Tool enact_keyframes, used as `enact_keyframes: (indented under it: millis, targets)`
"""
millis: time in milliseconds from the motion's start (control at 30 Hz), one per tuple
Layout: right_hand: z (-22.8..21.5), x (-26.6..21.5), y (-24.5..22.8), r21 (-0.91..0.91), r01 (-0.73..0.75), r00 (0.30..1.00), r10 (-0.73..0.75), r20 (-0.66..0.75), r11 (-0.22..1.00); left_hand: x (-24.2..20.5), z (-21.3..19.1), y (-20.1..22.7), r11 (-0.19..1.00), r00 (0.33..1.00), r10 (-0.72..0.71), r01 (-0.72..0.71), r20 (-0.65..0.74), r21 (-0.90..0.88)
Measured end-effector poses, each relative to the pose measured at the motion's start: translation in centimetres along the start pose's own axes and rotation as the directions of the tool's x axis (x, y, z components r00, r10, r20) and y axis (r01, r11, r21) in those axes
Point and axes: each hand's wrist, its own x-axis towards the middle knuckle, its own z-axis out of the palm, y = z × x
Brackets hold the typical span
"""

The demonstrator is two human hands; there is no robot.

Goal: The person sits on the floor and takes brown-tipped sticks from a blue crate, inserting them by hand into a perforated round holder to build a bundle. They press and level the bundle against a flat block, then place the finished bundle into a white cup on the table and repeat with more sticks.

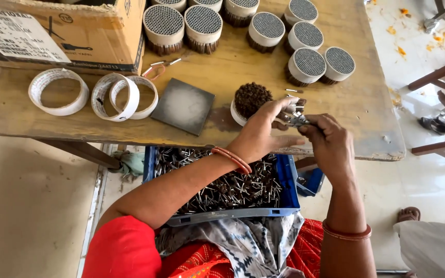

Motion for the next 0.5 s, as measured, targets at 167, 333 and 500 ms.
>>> enact_keyframes:
  millis: [167,333,500]
  targets:
    - [0.5,-1.3,-3.2,-0.153,0.196,0.98,-0.198,0.0,0.969,-0.3,-1.4,0.7,0.995,0.998,-0.046,0.049,-0.039,0.087]
    - [1.4,-1.7,-5.9,0.041,0.187,0.981,-0.185,-0.062,0.981,-1.5,-1.1,-0.5,0.894,0.986,-0.114,0.048,-0.123,-0.445]
    - [5.8,-2.4,-2.0,0.741,0.007,0.992,0.087,-0.088,0.671,-2.0,-1.4,0.5,0.965,0.977,-0.064,0.009,-0.204,-0.261]
